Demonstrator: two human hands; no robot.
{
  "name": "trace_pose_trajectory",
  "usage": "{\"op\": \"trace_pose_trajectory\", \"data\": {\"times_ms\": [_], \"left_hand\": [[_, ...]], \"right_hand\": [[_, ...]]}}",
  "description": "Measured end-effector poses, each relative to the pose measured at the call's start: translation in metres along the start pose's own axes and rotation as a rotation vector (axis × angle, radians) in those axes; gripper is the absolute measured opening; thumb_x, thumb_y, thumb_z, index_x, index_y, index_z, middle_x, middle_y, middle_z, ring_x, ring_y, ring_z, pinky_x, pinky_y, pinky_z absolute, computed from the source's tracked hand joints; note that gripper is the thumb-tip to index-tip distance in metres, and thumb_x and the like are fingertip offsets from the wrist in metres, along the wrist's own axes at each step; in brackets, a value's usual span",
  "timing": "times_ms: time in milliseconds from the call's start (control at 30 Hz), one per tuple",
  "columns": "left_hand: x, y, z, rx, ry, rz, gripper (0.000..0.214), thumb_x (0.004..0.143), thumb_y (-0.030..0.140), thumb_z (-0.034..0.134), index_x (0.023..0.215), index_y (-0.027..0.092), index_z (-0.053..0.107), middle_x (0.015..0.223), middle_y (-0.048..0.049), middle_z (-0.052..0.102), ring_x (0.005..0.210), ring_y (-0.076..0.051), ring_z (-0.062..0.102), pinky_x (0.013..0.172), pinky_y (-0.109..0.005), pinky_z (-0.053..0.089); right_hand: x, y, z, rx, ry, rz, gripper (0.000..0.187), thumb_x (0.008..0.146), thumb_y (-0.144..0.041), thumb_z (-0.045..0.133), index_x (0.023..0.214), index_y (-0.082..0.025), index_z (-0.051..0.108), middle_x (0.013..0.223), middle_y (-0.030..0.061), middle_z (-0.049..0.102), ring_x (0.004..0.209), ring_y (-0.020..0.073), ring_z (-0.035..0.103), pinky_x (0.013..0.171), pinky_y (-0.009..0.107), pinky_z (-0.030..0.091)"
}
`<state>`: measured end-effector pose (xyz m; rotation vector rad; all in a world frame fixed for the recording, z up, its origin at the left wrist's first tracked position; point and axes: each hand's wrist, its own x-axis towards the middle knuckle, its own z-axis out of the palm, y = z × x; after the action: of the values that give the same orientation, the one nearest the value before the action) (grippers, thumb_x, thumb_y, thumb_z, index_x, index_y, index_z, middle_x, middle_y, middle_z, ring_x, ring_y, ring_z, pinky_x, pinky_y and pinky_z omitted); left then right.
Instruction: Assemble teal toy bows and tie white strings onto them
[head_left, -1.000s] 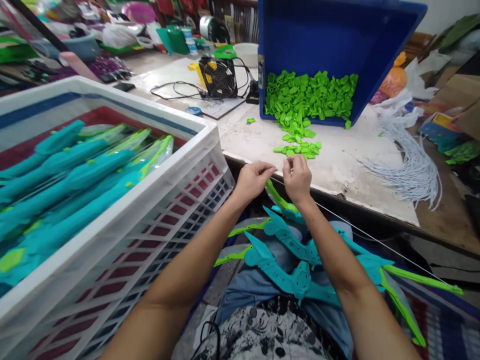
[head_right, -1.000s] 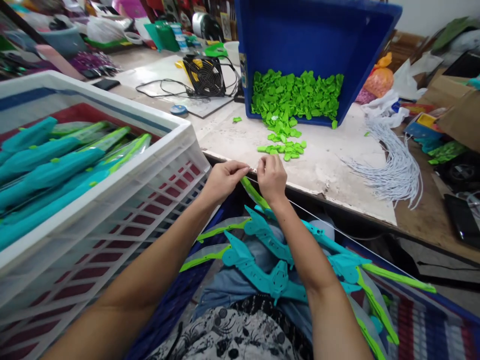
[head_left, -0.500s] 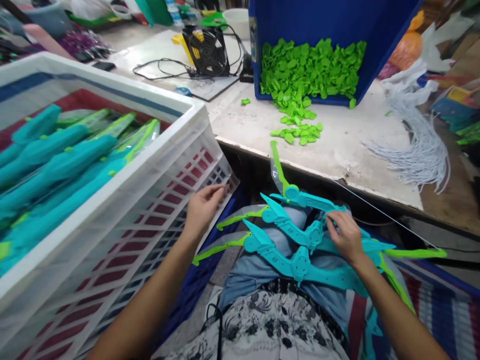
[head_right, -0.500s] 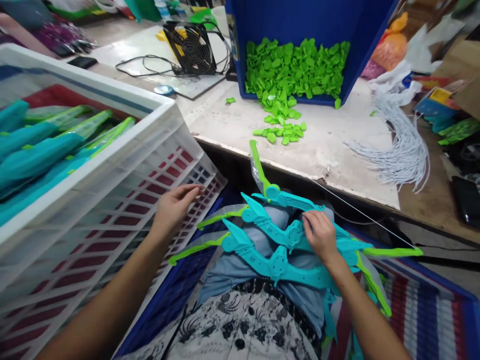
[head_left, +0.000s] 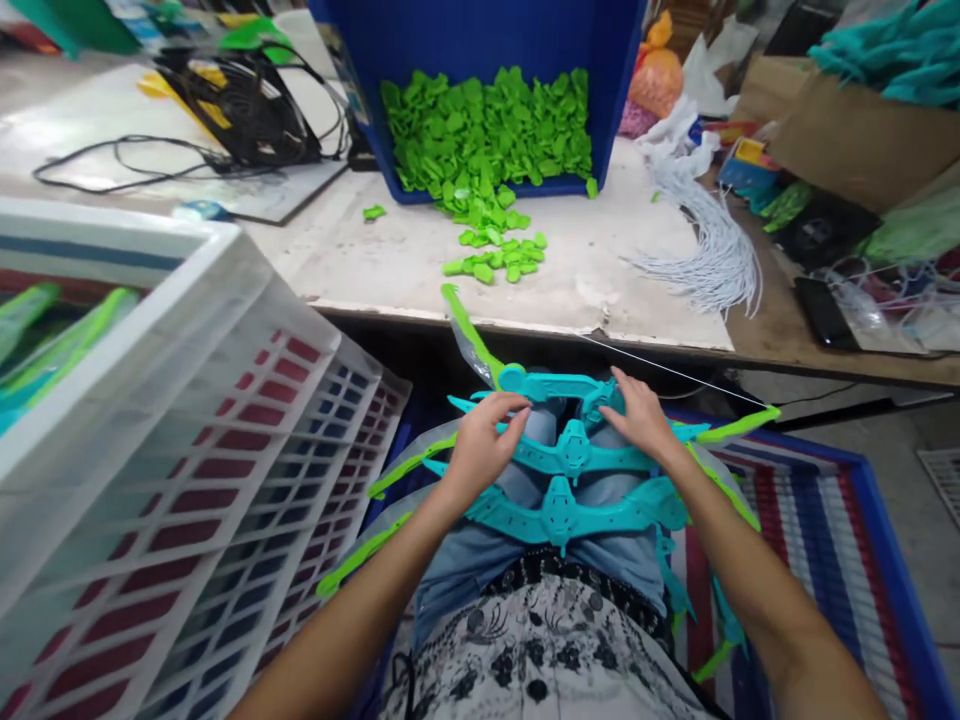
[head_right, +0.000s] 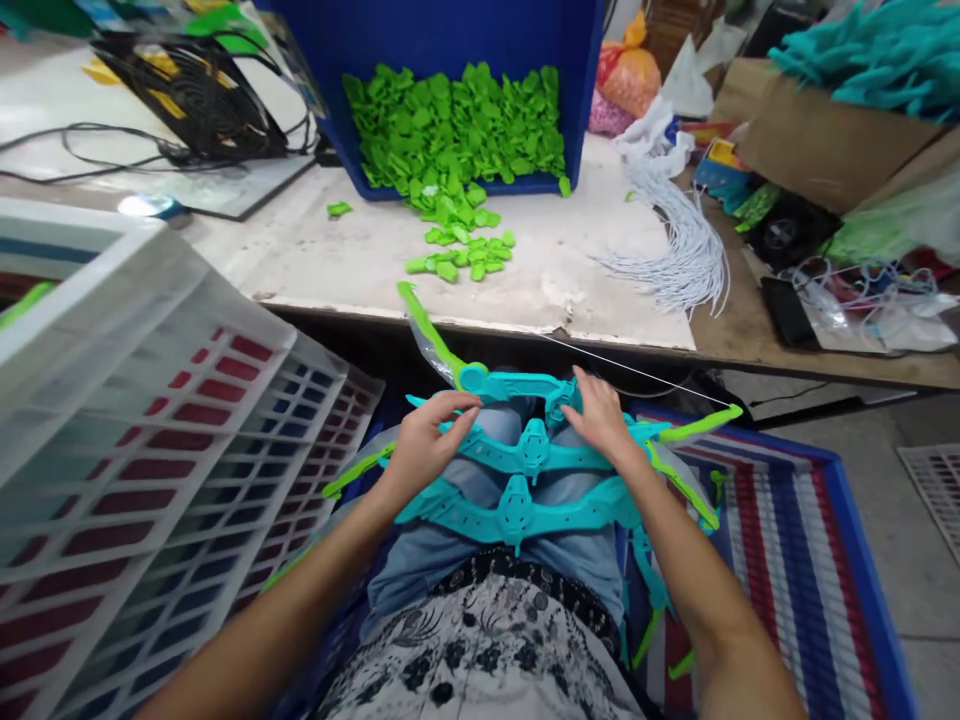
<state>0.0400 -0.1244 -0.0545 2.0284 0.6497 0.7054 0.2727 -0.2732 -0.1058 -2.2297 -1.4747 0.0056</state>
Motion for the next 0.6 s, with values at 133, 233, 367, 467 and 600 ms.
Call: {"op": "trace_pose_trajectory", "data": {"times_ms": [133, 233, 367, 467, 600], "left_hand": [[0.03, 0.0, 0.031, 0.139, -0.185, 0.147, 0.03, 0.086, 0.027, 0.054, 0.113, 0.017, 0.062, 0.121, -0.0131, 0.062, 0.115, -0.025, 0.057, 0.098, -0.038, 0.046], [0.056, 0.005, 0.052, 0.367, -0.354, 0.24, 0.059, 0.076, 0.023, 0.067, 0.131, 0.014, 0.049, 0.129, -0.018, 0.056, 0.121, -0.031, 0.052, 0.101, -0.043, 0.042], [0.063, 0.013, 0.065, 0.658, -0.505, 0.326, 0.048, 0.076, 0.018, 0.065, 0.123, 0.013, 0.056, 0.098, -0.014, 0.067, 0.093, -0.03, 0.063, 0.085, -0.041, 0.048], [0.049, 0.015, 0.063, 0.749, -0.468, 0.405, 0.041, 0.081, 0.02, 0.06, 0.121, 0.012, 0.058, 0.094, -0.0138, 0.067, 0.089, -0.03, 0.063, 0.078, -0.041, 0.049], [0.048, 0.022, 0.054, 0.77, -0.448, 0.365, 0.043, 0.086, 0.026, 0.056, 0.127, 0.016, 0.055, 0.099, -0.0116, 0.066, 0.09, -0.028, 0.062, 0.08, -0.041, 0.049]], "right_hand": [[0.01, 0.006, 0.005, 0.055, -0.116, -0.02, 0.058, 0.082, -0.029, 0.063, 0.137, -0.017, 0.047, 0.113, 0.0148, 0.065, 0.1, 0.0299, 0.06, 0.086, 0.049, 0.052], [0.003, -0.005, 0.001, 0.053, 0.048, -0.18, 0.051, 0.084, -0.023, 0.057, 0.134, -0.016, 0.049, 0.112, 0.0148, 0.064, 0.104, 0.0292, 0.057, 0.091, 0.049, 0.051], [-0.012, -0.02, -0.006, -0.02, 0.343, -0.348, 0.037, 0.086, -0.014, 0.044, 0.121, -0.02, 0.056, 0.108, 0.0123, 0.062, 0.107, 0.0272, 0.055, 0.09, 0.049, 0.051], [-0.016, -0.025, -0.009, -0.044, 0.458, -0.422, 0.034, 0.086, -0.009, 0.041, 0.113, -0.021, 0.058, 0.102, 0.0097, 0.062, 0.104, 0.0239, 0.057, 0.085, 0.044, 0.053], [-0.002, -0.034, -0.016, 0.018, 0.379, -0.427, 0.033, 0.09, -0.011, 0.042, 0.118, -0.018, 0.056, 0.101, 0.0106, 0.064, 0.097, 0.0231, 0.059, 0.081, 0.042, 0.054]]}}
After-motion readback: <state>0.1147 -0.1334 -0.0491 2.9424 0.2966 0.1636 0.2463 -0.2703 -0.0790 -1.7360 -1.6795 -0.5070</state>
